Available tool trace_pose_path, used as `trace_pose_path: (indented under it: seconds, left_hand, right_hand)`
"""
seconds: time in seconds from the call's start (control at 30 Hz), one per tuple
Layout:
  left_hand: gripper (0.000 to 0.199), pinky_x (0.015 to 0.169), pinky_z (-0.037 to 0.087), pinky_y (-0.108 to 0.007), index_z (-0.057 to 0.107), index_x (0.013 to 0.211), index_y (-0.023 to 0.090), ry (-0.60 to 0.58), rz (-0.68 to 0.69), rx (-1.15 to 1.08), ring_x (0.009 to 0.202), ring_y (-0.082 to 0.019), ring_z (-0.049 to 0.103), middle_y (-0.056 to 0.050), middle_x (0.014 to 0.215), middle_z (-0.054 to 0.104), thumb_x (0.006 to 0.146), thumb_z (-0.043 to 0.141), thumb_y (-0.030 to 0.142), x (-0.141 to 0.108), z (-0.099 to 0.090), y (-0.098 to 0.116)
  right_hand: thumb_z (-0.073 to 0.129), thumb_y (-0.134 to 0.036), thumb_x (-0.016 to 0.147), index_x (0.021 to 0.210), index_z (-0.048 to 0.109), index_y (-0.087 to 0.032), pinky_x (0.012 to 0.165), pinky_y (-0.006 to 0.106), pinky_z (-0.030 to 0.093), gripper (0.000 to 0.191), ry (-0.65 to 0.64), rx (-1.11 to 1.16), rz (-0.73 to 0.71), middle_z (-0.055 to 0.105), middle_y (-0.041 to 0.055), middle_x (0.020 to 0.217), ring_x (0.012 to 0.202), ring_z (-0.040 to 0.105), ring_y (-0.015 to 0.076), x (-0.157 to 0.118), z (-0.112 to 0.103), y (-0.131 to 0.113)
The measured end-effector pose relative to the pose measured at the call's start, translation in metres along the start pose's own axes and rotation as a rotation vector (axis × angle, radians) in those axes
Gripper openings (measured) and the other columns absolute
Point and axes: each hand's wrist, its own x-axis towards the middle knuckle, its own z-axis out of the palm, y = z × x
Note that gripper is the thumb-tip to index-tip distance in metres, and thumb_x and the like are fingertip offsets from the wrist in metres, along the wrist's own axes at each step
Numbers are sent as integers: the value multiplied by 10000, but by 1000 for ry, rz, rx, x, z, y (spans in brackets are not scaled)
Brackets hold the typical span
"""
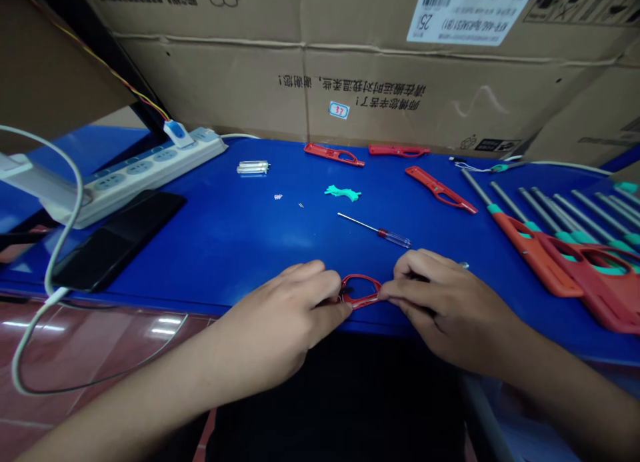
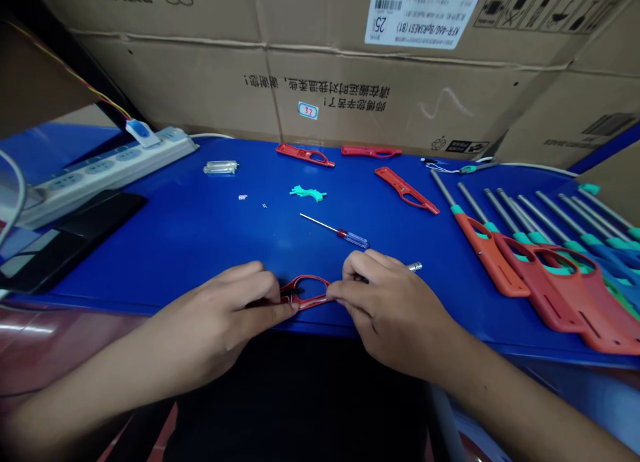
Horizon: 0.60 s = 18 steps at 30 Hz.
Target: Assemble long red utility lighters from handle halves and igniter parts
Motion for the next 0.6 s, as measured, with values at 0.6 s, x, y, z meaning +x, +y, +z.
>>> trace_pose_path:
  seconds: [0.6]
  left_hand:
    - [228,684,435,-307,696,1014,127,264,-17,-64,839,-170,518,-73,933,649,1006,468,121,-7,18,3]
  right_hand:
    - [511,-80,939,1066,656,-195,840,386,406,224,68,6,-103,651,45,1000,939,561,192,-2,13,-13]
